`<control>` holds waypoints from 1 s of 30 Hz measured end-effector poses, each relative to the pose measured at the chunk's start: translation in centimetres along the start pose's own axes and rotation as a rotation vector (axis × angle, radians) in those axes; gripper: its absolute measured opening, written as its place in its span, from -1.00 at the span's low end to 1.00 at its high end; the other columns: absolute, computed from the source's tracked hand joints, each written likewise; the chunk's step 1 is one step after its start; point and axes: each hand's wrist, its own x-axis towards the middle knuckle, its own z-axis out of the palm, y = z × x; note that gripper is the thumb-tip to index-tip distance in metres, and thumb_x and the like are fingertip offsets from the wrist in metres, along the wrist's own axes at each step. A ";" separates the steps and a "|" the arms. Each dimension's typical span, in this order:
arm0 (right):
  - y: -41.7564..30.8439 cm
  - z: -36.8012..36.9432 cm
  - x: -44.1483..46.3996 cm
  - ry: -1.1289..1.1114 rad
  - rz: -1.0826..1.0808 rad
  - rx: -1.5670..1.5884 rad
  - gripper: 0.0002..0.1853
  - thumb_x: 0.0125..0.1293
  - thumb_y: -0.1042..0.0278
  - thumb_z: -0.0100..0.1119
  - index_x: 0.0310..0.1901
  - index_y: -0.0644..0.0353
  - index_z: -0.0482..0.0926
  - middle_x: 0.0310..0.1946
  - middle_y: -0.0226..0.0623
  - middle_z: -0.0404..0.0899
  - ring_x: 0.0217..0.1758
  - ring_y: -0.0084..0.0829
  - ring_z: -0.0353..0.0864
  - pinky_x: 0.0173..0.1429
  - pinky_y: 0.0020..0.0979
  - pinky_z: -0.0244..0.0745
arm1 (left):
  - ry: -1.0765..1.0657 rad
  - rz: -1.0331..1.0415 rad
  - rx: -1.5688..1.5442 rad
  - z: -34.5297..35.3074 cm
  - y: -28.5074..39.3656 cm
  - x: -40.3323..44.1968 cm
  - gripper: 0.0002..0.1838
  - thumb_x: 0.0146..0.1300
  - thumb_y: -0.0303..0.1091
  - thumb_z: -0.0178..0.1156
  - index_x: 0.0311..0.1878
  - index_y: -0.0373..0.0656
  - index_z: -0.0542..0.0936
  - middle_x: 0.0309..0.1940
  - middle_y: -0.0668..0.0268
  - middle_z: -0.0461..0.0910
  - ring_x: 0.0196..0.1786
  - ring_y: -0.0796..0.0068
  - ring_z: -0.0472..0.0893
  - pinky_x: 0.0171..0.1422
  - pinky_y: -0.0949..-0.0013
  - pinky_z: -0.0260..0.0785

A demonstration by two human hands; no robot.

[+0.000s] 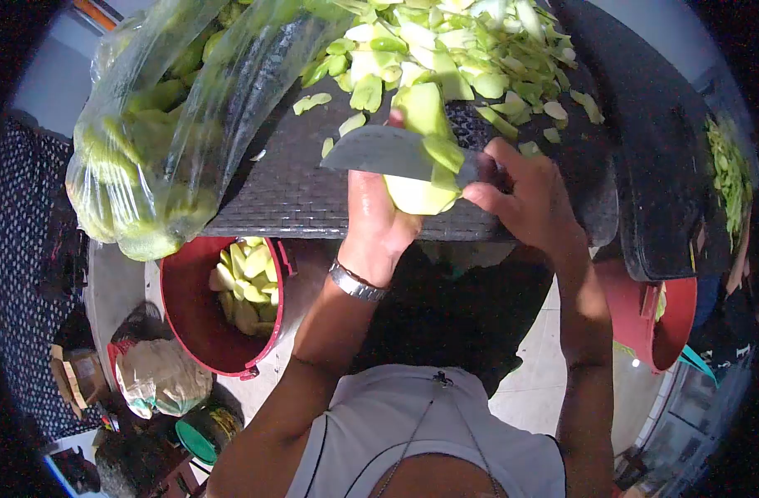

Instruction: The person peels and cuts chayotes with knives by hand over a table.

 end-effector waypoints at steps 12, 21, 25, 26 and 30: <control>6.9 -3.0 3.3 0.170 -0.089 -0.521 -0.49 0.41 -0.15 0.25 0.21 0.01 0.60 -0.24 0.10 0.70 -0.13 0.11 0.73 -0.07 0.02 0.62 | -0.093 -0.149 -0.019 1.6 2.0 -1.2 -0.37 0.53 0.20 -0.01 0.38 -0.10 0.47 0.17 0.08 0.62 0.14 0.02 0.67 0.16 -0.33 0.56; -4.0 -0.7 -1.0 0.035 0.152 0.006 -0.46 0.21 -0.13 0.47 -0.15 0.22 0.53 -0.54 -0.10 0.63 -0.35 0.01 0.76 -0.26 -0.12 0.58 | 0.052 0.004 -0.062 1.4 1.9 0.4 -0.37 0.51 0.20 0.06 0.31 -0.18 0.53 0.10 0.14 0.69 0.11 0.14 0.69 0.27 0.02 0.54; -4.4 0.9 -2.1 0.091 -0.123 -0.076 -0.39 0.03 -0.13 0.61 -0.18 0.18 0.49 -0.57 -0.23 0.63 -0.45 -0.13 0.75 -0.37 -0.21 0.59 | 0.000 -0.011 0.108 3.0 1.3 -0.6 -0.53 0.41 0.04 0.23 0.12 -0.16 0.62 -0.16 0.23 0.71 -0.17 0.34 0.71 -0.04 0.26 0.59; -4.4 0.9 -2.2 0.094 -0.140 -0.107 -0.38 0.01 -0.12 0.63 -0.18 0.17 0.48 -0.57 -0.26 0.63 -0.47 -0.16 0.75 -0.38 -0.22 0.59 | -0.009 0.008 0.154 2.9 1.3 -0.7 -0.54 0.41 0.02 0.23 0.12 -0.17 0.62 -0.16 0.22 0.71 -0.17 0.33 0.71 -0.05 0.26 0.59; -4.2 0.7 -2.1 0.083 -0.169 -0.183 -0.36 -0.02 -0.15 0.64 -0.19 0.15 0.48 -0.59 -0.30 0.62 -0.50 -0.18 0.73 -0.39 -0.22 0.57 | -0.072 -0.011 0.156 2.3 1.1 -0.8 -0.57 0.41 -0.05 0.24 0.13 -0.21 0.62 -0.16 0.18 0.71 -0.16 0.30 0.72 -0.04 0.25 0.59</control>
